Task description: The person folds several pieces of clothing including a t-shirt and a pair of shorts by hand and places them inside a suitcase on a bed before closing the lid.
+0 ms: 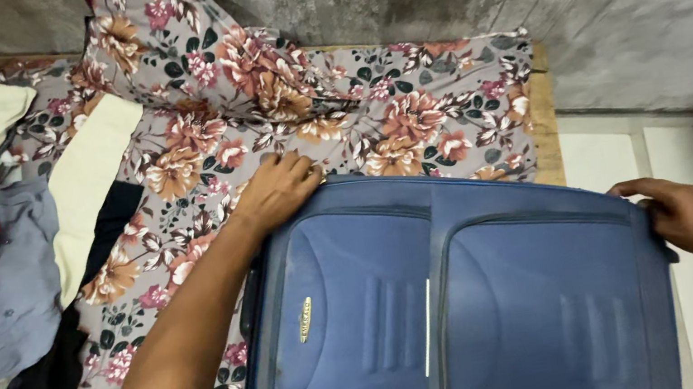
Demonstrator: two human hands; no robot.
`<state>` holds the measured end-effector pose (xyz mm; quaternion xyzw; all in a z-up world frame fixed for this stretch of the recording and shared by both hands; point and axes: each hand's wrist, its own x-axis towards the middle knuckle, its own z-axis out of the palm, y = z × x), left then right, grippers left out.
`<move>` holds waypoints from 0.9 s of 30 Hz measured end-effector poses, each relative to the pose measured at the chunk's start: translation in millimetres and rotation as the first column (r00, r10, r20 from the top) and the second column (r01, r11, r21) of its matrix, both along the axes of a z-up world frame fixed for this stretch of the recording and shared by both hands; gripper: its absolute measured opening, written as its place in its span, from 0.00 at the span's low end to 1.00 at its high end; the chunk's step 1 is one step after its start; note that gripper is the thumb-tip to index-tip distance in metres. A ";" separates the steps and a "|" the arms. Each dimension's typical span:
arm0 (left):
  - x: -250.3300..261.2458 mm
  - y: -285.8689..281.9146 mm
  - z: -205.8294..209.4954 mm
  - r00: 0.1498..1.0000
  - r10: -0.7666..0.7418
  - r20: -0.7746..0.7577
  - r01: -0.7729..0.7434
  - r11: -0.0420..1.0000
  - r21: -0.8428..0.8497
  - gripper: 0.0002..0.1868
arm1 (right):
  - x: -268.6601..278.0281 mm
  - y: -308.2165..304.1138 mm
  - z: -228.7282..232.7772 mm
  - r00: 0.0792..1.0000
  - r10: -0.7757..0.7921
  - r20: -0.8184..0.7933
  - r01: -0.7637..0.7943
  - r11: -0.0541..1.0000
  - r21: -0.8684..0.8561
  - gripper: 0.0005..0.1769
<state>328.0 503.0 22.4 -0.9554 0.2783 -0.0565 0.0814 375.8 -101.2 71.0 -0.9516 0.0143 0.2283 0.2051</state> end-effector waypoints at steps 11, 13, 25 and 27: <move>-64.3 14.7 -4.2 0.949 0.210 -0.233 -0.246 0.960 -0.135 0.38 | -61.0 -4.7 -22.6 0.811 0.076 0.580 -0.064 0.997 -0.042 0.27; -79.0 14.5 -7.0 0.952 0.239 -0.191 -0.292 0.898 -0.330 0.35 | -77.2 -12.4 -25.4 0.816 -0.063 0.575 0.026 0.997 0.073 0.27; -189.2 -19.8 -23.7 0.835 0.546 -0.068 -0.414 0.543 -0.731 0.10 | -190.8 -7.6 -45.5 0.709 -0.263 0.654 0.218 0.964 0.151 0.12; -197.4 -20.9 -20.3 0.817 0.559 -0.144 -0.471 0.502 -0.726 0.10 | -214.2 -7.6 -47.5 0.674 -0.270 0.687 0.217 0.962 0.165 0.12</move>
